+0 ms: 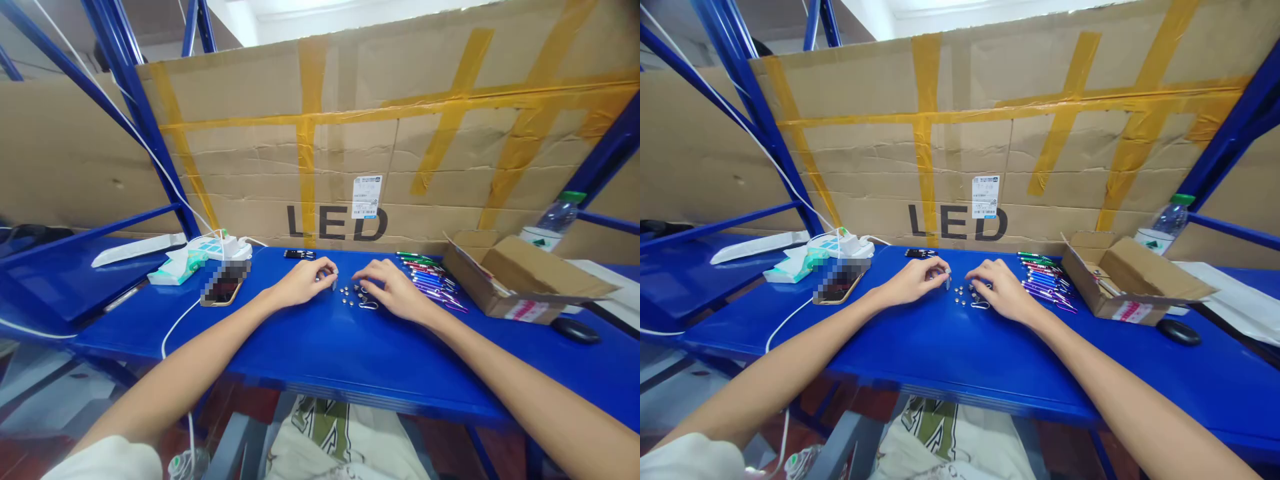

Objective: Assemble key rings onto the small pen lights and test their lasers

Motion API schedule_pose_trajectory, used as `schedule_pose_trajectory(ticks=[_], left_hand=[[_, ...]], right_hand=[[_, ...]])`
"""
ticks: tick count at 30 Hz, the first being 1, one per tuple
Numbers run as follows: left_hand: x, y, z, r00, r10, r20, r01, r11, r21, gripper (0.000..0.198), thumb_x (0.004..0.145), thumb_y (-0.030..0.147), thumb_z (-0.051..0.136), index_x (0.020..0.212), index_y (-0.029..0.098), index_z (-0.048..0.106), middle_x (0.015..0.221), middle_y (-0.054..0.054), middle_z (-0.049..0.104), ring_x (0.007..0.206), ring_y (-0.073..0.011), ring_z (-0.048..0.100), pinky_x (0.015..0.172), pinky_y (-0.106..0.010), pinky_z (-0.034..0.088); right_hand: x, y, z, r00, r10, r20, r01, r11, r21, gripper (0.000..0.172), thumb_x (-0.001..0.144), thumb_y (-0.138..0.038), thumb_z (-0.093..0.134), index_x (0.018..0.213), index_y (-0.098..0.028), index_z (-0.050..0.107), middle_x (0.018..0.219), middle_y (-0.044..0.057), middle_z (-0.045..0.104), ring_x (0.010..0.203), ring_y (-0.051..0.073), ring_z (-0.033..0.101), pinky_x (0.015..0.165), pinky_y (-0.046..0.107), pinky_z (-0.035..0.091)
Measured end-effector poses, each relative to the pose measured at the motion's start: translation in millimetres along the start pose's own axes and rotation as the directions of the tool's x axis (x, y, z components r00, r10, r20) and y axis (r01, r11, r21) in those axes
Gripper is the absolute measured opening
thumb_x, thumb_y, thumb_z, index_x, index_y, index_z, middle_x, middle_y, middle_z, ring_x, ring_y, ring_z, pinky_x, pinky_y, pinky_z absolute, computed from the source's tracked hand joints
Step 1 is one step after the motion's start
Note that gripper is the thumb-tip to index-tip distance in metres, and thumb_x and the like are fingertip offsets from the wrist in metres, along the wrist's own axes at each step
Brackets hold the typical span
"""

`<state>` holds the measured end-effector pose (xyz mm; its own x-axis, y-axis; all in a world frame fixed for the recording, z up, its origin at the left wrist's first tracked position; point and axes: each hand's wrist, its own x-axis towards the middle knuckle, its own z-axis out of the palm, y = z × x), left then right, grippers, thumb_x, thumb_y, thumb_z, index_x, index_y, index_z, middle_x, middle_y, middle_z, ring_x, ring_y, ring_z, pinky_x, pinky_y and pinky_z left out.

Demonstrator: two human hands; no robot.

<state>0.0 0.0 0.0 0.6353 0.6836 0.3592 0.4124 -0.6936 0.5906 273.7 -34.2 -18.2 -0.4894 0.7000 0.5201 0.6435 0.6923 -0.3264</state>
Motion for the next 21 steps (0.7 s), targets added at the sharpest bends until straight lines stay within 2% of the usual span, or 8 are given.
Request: schedule_pose_trajectory(ticks=[2, 4, 7, 14, 19, 21], left_hand=[[0, -3, 0.6, 1.000, -0.009, 0.021, 0.009, 1.000, -0.006, 0.019, 0.102, 0.036, 0.064, 0.112, 0.020, 0.067, 0.092, -0.003, 0.080, 0.083, -0.0180, 0.073, 0.078, -0.030, 0.052], [-1, -5, 0.9, 1.000, -0.015, 0.026, 0.015, 1.000, 0.006, 0.018, 0.099, 0.035, 0.066, 0.110, 0.020, 0.067, 0.090, -0.003, 0.079, 0.082, -0.0180, 0.073, 0.077, -0.030, 0.052], [-1, -4, 0.5, 0.999, -0.020, 0.032, 0.020, 1.000, 0.020, 0.017, 0.097, 0.033, 0.068, 0.108, 0.020, 0.068, 0.085, -0.002, 0.077, 0.078, -0.0177, 0.072, 0.074, -0.029, 0.051], [-2, 3, -2.8, 0.996, -0.040, 0.083, 0.037, 0.998, 0.045, 0.018, 0.093, 0.031, 0.071, 0.106, 0.021, 0.066, 0.080, 0.001, 0.071, 0.071, -0.0158, 0.065, 0.070, -0.028, 0.047], [-3, 9, -3.3, 0.992, -0.020, 0.122, 0.016, 0.999, 0.032, 0.017, 0.093, 0.031, 0.070, 0.104, 0.020, 0.066, 0.082, 0.002, 0.070, 0.070, -0.0150, 0.064, 0.070, -0.028, 0.047], [-2, 9, -2.9, 0.992, -0.016, 0.124, 0.013, 0.999, 0.030, 0.016, 0.093, 0.031, 0.070, 0.104, 0.020, 0.066, 0.081, 0.002, 0.069, 0.070, -0.0150, 0.063, 0.071, -0.028, 0.047]], right_hand=[[-1, -11, -1, 0.990, -0.077, 0.115, 0.077, 0.997, 0.010, 0.028, 0.109, -0.033, 0.053, 0.122, -0.029, 0.078, 0.115, 0.009, 0.074, 0.105, 0.029, 0.059, 0.097, 0.049, 0.046], [-2, -19, 1, 0.975, -0.104, 0.199, 0.107, 0.994, -0.005, 0.030, 0.109, -0.035, 0.054, 0.126, -0.033, 0.079, 0.122, 0.009, 0.073, 0.106, 0.030, 0.056, 0.096, 0.051, 0.045], [-3, -22, 6, 0.961, -0.105, 0.256, 0.118, 0.992, -0.036, 0.032, 0.111, -0.037, 0.050, 0.127, -0.035, 0.078, 0.125, 0.010, 0.073, 0.108, 0.032, 0.053, 0.092, 0.052, 0.043], [-3, -21, 8, 0.959, -0.047, 0.279, 0.054, 0.998, -0.018, 0.022, 0.109, -0.035, 0.055, 0.105, -0.027, 0.075, 0.109, 0.009, 0.073, 0.104, 0.030, 0.052, 0.092, 0.050, 0.040], [-4, -27, 5, 0.962, -0.045, 0.270, 0.051, 0.999, -0.015, 0.015, 0.108, -0.032, 0.056, 0.100, -0.025, 0.066, 0.106, 0.007, 0.070, 0.101, 0.028, 0.053, 0.088, 0.044, 0.040], [-3, -28, 4, 0.972, -0.042, 0.230, 0.043, 0.999, 0.002, 0.015, 0.110, -0.032, 0.052, 0.100, -0.026, 0.063, 0.105, 0.007, 0.070, 0.099, 0.027, 0.054, 0.088, 0.043, 0.042]])
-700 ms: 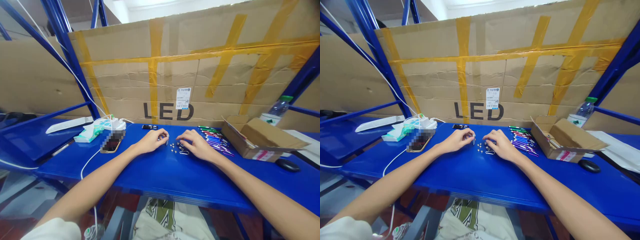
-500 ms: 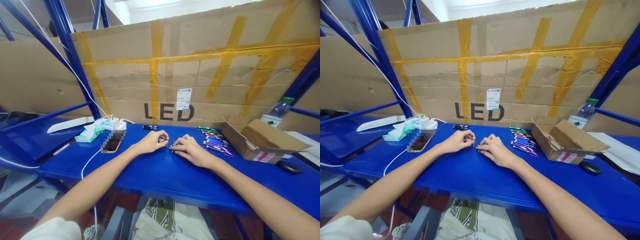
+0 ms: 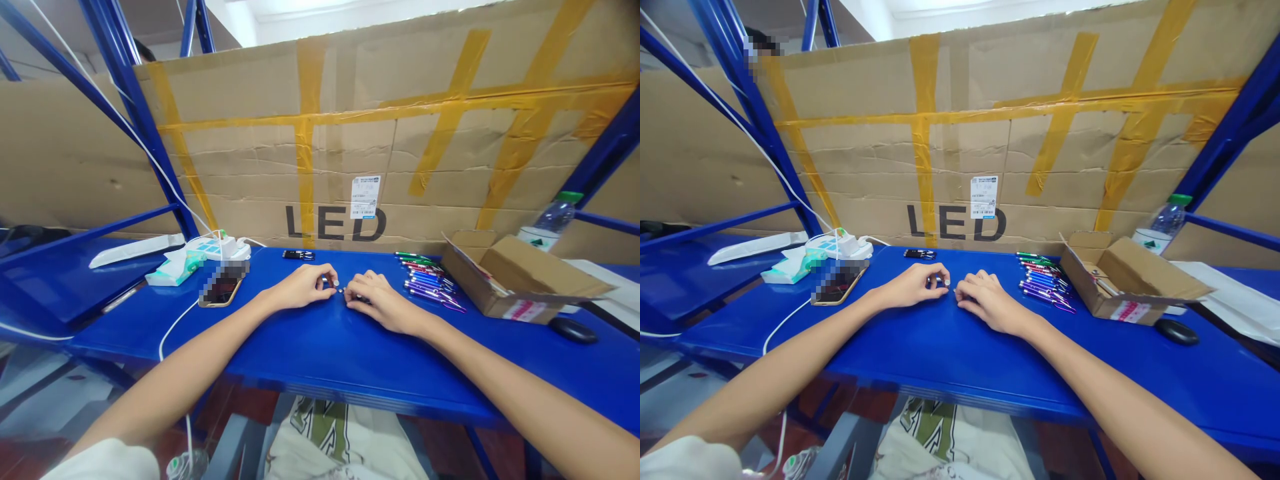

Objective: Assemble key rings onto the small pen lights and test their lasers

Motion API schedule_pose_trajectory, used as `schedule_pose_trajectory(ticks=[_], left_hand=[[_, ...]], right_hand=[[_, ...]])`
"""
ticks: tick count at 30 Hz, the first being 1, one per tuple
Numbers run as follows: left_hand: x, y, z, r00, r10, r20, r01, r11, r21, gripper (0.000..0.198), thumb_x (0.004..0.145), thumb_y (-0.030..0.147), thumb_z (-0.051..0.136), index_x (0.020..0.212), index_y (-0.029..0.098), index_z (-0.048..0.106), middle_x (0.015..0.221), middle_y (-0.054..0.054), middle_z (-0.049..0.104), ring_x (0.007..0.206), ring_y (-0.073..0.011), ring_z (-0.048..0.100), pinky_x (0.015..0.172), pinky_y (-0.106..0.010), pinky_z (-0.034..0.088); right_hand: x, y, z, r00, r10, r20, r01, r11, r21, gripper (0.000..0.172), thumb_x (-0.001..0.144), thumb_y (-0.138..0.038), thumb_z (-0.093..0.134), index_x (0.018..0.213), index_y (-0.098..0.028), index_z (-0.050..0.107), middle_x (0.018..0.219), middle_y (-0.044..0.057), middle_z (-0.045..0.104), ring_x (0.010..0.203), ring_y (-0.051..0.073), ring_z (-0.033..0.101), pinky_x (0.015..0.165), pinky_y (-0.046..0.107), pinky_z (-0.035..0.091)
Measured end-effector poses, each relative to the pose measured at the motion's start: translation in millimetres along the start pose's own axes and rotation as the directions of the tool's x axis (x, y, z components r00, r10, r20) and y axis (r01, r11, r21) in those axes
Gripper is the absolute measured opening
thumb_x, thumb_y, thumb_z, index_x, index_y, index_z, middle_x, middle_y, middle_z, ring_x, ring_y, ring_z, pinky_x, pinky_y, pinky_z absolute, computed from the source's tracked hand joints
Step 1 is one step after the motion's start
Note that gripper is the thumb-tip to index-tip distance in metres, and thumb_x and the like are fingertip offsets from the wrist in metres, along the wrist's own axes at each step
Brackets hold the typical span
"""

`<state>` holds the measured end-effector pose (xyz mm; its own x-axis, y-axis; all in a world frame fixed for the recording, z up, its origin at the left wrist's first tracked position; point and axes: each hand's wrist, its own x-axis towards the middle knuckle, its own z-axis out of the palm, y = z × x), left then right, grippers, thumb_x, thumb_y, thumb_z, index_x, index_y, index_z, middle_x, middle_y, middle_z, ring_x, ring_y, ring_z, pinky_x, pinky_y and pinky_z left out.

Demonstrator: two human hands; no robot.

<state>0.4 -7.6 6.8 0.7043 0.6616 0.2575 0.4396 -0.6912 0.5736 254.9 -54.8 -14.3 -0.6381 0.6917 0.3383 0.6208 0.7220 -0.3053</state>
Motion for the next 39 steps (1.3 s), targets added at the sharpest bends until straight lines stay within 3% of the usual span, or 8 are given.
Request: schedule_pose_trajectory(ticks=[5, 9, 13, 25, 31, 33, 36, 39], left_hand=[[0, -1, 2.0, 1.000, 0.006, -0.009, -0.006, 1.000, -0.024, 0.018, 0.093, 0.033, 0.072, 0.104, 0.020, 0.067, 0.080, 0.002, 0.069, 0.071, -0.0152, 0.064, 0.070, -0.027, 0.046], [-1, 0, 5.1, 1.000, 0.010, -0.003, -0.010, 0.999, -0.051, 0.020, 0.093, 0.035, 0.074, 0.105, 0.020, 0.068, 0.080, 0.002, 0.071, 0.072, -0.0152, 0.065, 0.070, -0.027, 0.046], [-1, 0, 10.4, 0.999, 0.049, -0.004, -0.049, 0.996, -0.069, 0.022, 0.094, 0.037, 0.074, 0.109, 0.021, 0.069, 0.088, 0.000, 0.074, 0.077, -0.0151, 0.065, 0.072, -0.026, 0.047], [0, 6, 22.9, 0.999, -0.024, -0.022, 0.020, 0.984, -0.175, 0.024, 0.090, 0.038, 0.077, 0.103, 0.018, 0.071, 0.076, 0.003, 0.069, 0.067, -0.0129, 0.060, 0.067, -0.024, 0.045], [0, 4, 20.3, 0.997, 0.023, -0.068, -0.027, 0.997, -0.067, 0.022, 0.093, 0.038, 0.076, 0.105, 0.020, 0.069, 0.082, 0.002, 0.072, 0.072, -0.0138, 0.063, 0.071, -0.025, 0.045], [-1, 4, 17.9, 0.993, 0.078, -0.092, -0.077, 0.997, 0.017, 0.017, 0.096, 0.035, 0.073, 0.105, 0.021, 0.068, 0.089, 0.001, 0.073, 0.077, -0.0148, 0.065, 0.073, -0.026, 0.045], [-2, 4, 15.0, 0.981, 0.155, -0.119, -0.139, 0.981, 0.133, 0.011, 0.099, 0.030, 0.069, 0.106, 0.022, 0.067, 0.099, -0.001, 0.073, 0.084, -0.0164, 0.065, 0.078, -0.028, 0.047], [-3, 3, 14.0, 0.972, 0.194, -0.135, -0.165, 0.966, 0.201, 0.008, 0.100, 0.028, 0.067, 0.106, 0.022, 0.066, 0.102, -0.001, 0.072, 0.087, -0.0169, 0.065, 0.082, -0.029, 0.047]], right_hand=[[3, -1, -2, 0.975, 0.078, -0.209, -0.039, 0.982, 0.184, 0.010, 0.108, -0.032, 0.055, 0.101, -0.026, 0.060, 0.098, 0.004, 0.072, 0.089, 0.023, 0.063, 0.083, 0.038, 0.049], [3, -4, -4, 0.956, 0.085, -0.282, -0.013, 0.969, 0.248, 0.009, 0.105, -0.032, 0.060, 0.102, -0.026, 0.066, 0.098, 0.004, 0.075, 0.091, 0.023, 0.068, 0.084, 0.037, 0.052], [3, -8, -4, 0.951, 0.056, -0.305, 0.007, 0.980, 0.201, 0.014, 0.106, -0.035, 0.059, 0.101, -0.026, 0.068, 0.098, 0.005, 0.077, 0.091, 0.025, 0.067, 0.084, 0.038, 0.051], [3, -9, 1, 0.951, -0.057, -0.303, 0.097, 0.988, 0.120, 0.022, 0.110, -0.037, 0.055, 0.098, -0.025, 0.070, 0.100, 0.007, 0.075, 0.094, 0.026, 0.063, 0.088, 0.041, 0.049], [3, -7, -4, 0.933, -0.044, -0.357, 0.075, 0.995, 0.073, 0.016, 0.111, -0.029, 0.052, 0.106, -0.023, 0.066, 0.104, 0.007, 0.072, 0.096, 0.025, 0.060, 0.088, 0.039, 0.047], [3, -3, -5, 0.952, 0.001, -0.307, 0.007, 1.000, 0.024, 0.015, 0.110, -0.027, 0.052, 0.107, -0.023, 0.066, 0.103, 0.008, 0.070, 0.094, 0.025, 0.058, 0.087, 0.040, 0.045], [1, 5, -5, 0.997, 0.011, -0.074, -0.017, 0.996, -0.085, 0.014, 0.107, -0.029, 0.059, 0.107, -0.023, 0.072, 0.106, 0.009, 0.071, 0.098, 0.028, 0.057, 0.090, 0.043, 0.044], [0, 9, -4, 0.997, 0.020, 0.079, -0.012, 0.995, -0.101, 0.014, 0.106, -0.031, 0.063, 0.108, -0.025, 0.075, 0.109, 0.009, 0.073, 0.101, 0.029, 0.058, 0.091, 0.044, 0.042]])
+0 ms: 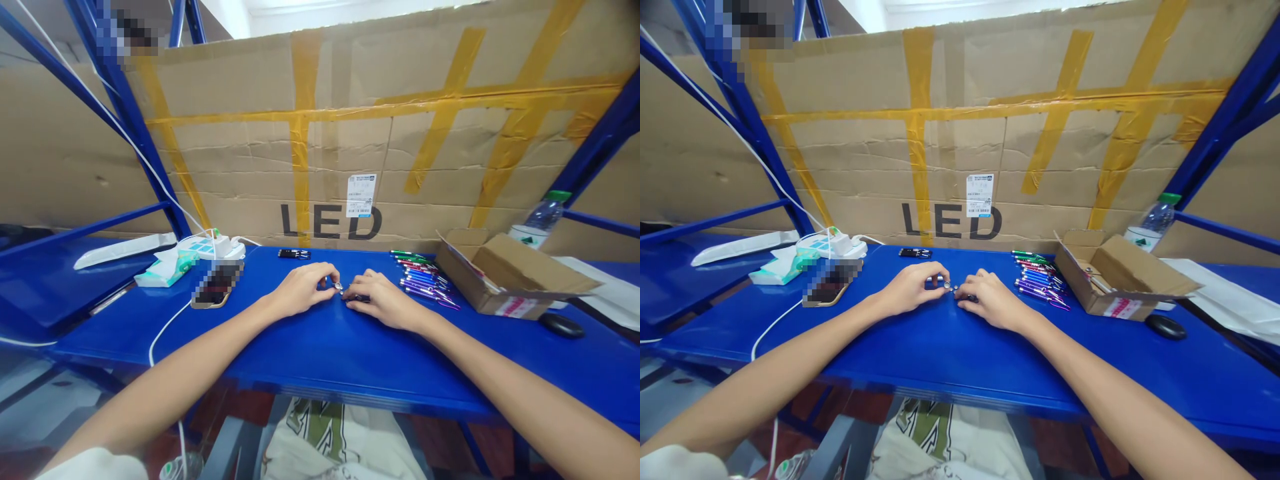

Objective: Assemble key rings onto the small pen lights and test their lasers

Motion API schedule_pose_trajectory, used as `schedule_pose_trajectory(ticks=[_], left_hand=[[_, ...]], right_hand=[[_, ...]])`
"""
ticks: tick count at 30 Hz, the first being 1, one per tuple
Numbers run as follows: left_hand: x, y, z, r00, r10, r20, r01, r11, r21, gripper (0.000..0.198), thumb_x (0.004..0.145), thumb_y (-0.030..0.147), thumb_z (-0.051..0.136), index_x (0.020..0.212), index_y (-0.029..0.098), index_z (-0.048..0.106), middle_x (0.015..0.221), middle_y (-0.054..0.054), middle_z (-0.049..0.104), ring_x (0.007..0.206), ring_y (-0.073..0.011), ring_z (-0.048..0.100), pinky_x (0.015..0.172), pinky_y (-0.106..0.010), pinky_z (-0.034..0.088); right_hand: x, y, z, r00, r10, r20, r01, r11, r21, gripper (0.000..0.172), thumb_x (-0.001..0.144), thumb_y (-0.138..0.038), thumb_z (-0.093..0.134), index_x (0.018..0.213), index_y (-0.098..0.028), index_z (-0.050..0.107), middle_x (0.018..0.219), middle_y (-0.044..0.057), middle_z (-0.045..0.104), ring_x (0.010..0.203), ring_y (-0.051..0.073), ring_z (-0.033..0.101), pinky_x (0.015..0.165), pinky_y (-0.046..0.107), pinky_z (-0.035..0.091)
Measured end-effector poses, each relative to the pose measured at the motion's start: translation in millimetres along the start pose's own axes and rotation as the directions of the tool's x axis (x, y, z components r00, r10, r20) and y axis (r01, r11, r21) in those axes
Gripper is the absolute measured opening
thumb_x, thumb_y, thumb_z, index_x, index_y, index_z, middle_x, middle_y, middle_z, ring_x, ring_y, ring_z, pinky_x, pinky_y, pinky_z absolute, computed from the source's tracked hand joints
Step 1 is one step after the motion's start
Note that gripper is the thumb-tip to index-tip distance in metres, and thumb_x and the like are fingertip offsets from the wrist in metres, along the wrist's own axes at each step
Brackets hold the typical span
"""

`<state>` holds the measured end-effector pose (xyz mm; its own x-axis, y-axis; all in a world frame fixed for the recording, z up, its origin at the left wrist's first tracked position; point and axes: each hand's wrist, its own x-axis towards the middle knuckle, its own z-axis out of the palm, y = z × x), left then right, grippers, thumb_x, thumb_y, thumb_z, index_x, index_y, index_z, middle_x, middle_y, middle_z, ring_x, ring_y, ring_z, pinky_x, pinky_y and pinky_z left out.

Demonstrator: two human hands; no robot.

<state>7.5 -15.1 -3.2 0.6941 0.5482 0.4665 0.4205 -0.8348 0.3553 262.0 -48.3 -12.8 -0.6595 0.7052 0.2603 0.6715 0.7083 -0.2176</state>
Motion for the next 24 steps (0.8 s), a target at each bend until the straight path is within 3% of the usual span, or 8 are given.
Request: schedule_pose_trajectory(ticks=[3, 6, 11, 13, 24], left_hand=[[0, -2, 0.2, 1.000, -0.011, 0.004, 0.011, 1.000, 0.016, 0.009, 0.099, 0.028, 0.069, 0.105, 0.022, 0.065, 0.099, 0.000, 0.072, 0.086, -0.0166, 0.065, 0.081, -0.029, 0.047], [1, -2, 0.1, 0.999, -0.049, 0.025, 0.049, 0.999, 0.005, 0.011, 0.097, 0.029, 0.072, 0.105, 0.023, 0.066, 0.099, 0.001, 0.073, 0.084, -0.0164, 0.064, 0.079, -0.028, 0.046], [1, 1, 1.3, 0.995, -0.078, 0.069, 0.082, 0.995, -0.056, 0.015, 0.096, 0.030, 0.075, 0.107, 0.023, 0.068, 0.099, 0.001, 0.075, 0.080, -0.0153, 0.063, 0.075, -0.027, 0.044], [1, 2, 2.7, 0.994, -0.077, 0.084, 0.084, 0.993, -0.087, 0.016, 0.096, 0.032, 0.075, 0.107, 0.023, 0.069, 0.095, 0.002, 0.074, 0.079, -0.0151, 0.064, 0.074, -0.027, 0.044], [1, 6, 4.6, 0.982, -0.160, 0.097, 0.179, 0.955, -0.236, 0.022, 0.091, 0.037, 0.079, 0.105, 0.020, 0.075, 0.077, 0.003, 0.069, 0.069, -0.0131, 0.060, 0.069, -0.025, 0.044]], right_hand=[[-1, 0, 0, 1.000, -0.002, 0.024, 0.002, 1.000, 0.007, 0.015, 0.107, -0.028, 0.061, 0.102, -0.023, 0.073, 0.104, 0.008, 0.074, 0.099, 0.028, 0.059, 0.090, 0.043, 0.042], [-1, -2, 0, 1.000, 0.004, -0.023, -0.003, 1.000, 0.010, 0.011, 0.107, -0.028, 0.061, 0.099, -0.023, 0.068, 0.104, 0.007, 0.073, 0.099, 0.027, 0.058, 0.089, 0.041, 0.041], [0, -10, -3, 0.949, 0.036, -0.313, 0.011, 0.989, 0.147, 0.014, 0.110, -0.032, 0.056, 0.101, -0.024, 0.063, 0.099, 0.006, 0.072, 0.092, 0.024, 0.060, 0.084, 0.037, 0.046], [0, -14, -5, 0.928, 0.026, -0.371, 0.050, 0.980, 0.193, 0.013, 0.110, -0.031, 0.056, 0.102, -0.024, 0.064, 0.098, 0.005, 0.073, 0.090, 0.023, 0.062, 0.083, 0.036, 0.048], [-2, -14, -2, 0.909, -0.160, -0.384, 0.207, 0.975, 0.085, 0.017, 0.112, -0.026, 0.053, 0.114, -0.024, 0.070, 0.107, 0.007, 0.075, 0.096, 0.024, 0.065, 0.087, 0.038, 0.052]])
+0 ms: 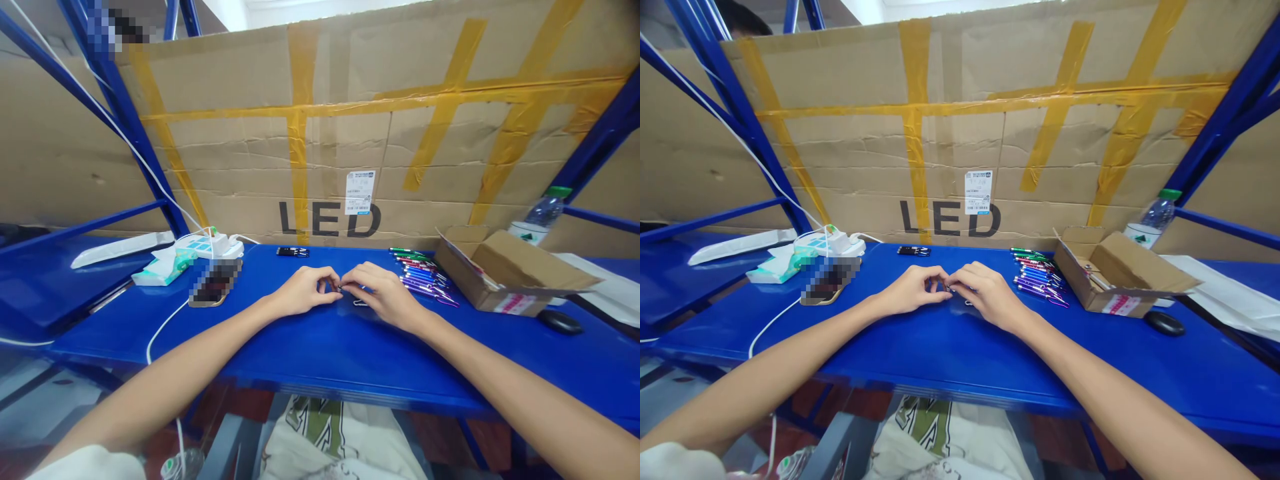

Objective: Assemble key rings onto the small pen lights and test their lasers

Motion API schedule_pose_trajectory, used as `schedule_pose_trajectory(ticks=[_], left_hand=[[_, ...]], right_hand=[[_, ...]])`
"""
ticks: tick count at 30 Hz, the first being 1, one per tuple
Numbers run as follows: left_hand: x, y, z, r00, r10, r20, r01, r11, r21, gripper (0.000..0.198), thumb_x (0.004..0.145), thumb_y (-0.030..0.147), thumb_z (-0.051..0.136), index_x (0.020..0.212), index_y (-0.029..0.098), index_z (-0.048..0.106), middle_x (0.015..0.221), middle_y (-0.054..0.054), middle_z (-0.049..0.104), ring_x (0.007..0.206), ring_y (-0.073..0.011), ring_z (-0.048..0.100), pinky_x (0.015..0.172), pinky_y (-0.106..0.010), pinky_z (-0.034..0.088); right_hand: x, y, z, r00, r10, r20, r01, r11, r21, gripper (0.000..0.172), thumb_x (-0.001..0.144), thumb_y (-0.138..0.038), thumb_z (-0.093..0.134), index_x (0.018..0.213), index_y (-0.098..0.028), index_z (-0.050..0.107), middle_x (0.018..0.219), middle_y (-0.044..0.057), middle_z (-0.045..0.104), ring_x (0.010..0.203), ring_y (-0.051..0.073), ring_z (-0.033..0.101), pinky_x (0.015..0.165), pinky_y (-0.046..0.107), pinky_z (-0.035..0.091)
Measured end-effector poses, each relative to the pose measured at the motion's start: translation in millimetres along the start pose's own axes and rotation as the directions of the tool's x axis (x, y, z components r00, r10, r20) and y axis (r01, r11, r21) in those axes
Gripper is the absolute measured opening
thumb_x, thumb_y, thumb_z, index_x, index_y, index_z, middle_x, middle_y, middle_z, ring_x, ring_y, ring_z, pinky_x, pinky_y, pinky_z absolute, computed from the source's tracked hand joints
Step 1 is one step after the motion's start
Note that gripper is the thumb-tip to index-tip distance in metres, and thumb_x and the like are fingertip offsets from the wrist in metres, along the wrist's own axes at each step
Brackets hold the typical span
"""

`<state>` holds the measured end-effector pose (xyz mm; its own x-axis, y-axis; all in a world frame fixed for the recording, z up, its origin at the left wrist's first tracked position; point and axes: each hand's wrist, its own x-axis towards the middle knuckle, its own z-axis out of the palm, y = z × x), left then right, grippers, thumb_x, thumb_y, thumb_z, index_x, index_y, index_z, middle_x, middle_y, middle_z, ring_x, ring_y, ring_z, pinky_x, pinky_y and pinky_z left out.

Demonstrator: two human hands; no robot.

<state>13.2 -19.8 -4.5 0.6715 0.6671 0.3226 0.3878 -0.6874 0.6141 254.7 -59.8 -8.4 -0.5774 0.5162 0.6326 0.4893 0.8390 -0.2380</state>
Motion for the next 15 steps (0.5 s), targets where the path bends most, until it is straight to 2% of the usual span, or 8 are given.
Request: schedule_pose_trajectory(ticks=[4, 6, 9, 10, 12, 15], left_hand=[[1, -4, 1.8, 1.000, -0.016, -0.006, 0.016, 0.999, -0.032, 0.023, 0.090, 0.038, 0.079, 0.103, 0.019, 0.074, 0.076, 0.004, 0.069, 0.068, -0.0124, 0.059, 0.068, -0.025, 0.044], [2, -7, 2.4, 1.000, -0.024, -0.013, 0.024, 0.999, -0.048, 0.024, 0.089, 0.039, 0.080, 0.101, 0.019, 0.073, 0.077, 0.004, 0.070, 0.067, -0.0122, 0.060, 0.069, -0.025, 0.045], [3, -8, 2.0, 1.000, -0.006, -0.026, 0.005, 0.999, -0.039, 0.025, 0.090, 0.040, 0.079, 0.101, 0.020, 0.071, 0.083, 0.002, 0.073, 0.069, -0.0125, 0.061, 0.070, -0.025, 0.046], [3, -8, 1.4, 0.999, 0.013, -0.030, -0.014, 1.000, -0.025, 0.024, 0.092, 0.040, 0.078, 0.102, 0.020, 0.071, 0.087, 0.001, 0.074, 0.071, -0.0127, 0.062, 0.071, -0.026, 0.047], [3, -7, -0.2, 0.998, 0.060, -0.035, -0.059, 0.998, 0.014, 0.021, 0.094, 0.038, 0.075, 0.103, 0.021, 0.070, 0.095, 0.000, 0.075, 0.075, -0.0134, 0.064, 0.072, -0.027, 0.047], [2, -5, -2.3, 0.993, 0.113, -0.037, -0.110, 0.991, 0.072, 0.015, 0.096, 0.034, 0.072, 0.104, 0.022, 0.070, 0.100, 0.000, 0.074, 0.080, -0.0145, 0.065, 0.074, -0.027, 0.047]], right_hand=[[1, -2, -2, 0.998, -0.033, 0.048, 0.033, 0.999, -0.003, 0.018, 0.111, -0.026, 0.053, 0.113, -0.025, 0.071, 0.111, 0.008, 0.075, 0.103, 0.025, 0.064, 0.090, 0.040, 0.052], [2, -2, -5, 0.999, -0.021, 0.035, 0.021, 1.000, 0.001, 0.018, 0.111, -0.026, 0.052, 0.111, -0.025, 0.071, 0.112, 0.008, 0.075, 0.104, 0.026, 0.064, 0.092, 0.041, 0.051], [3, 1, -11, 0.992, 0.105, -0.076, -0.108, 0.993, -0.043, 0.018, 0.110, -0.024, 0.049, 0.106, -0.023, 0.067, 0.105, 0.008, 0.073, 0.096, 0.025, 0.063, 0.087, 0.041, 0.050], [3, 3, -12, 0.985, 0.156, -0.080, -0.162, 0.984, -0.076, 0.017, 0.109, -0.025, 0.049, 0.105, -0.023, 0.065, 0.102, 0.008, 0.072, 0.092, 0.024, 0.062, 0.084, 0.040, 0.049], [1, 7, -12, 0.974, 0.225, 0.011, -0.220, 0.962, -0.163, 0.010, 0.107, -0.025, 0.054, 0.102, -0.023, 0.063, 0.098, 0.007, 0.071, 0.090, 0.025, 0.061, 0.080, 0.039, 0.047], [-1, 12, -10, 0.933, 0.272, 0.236, -0.209, 0.942, -0.261, 0.008, 0.102, -0.028, 0.064, 0.095, -0.024, 0.062, 0.095, 0.006, 0.072, 0.091, 0.027, 0.062, 0.080, 0.038, 0.046]])
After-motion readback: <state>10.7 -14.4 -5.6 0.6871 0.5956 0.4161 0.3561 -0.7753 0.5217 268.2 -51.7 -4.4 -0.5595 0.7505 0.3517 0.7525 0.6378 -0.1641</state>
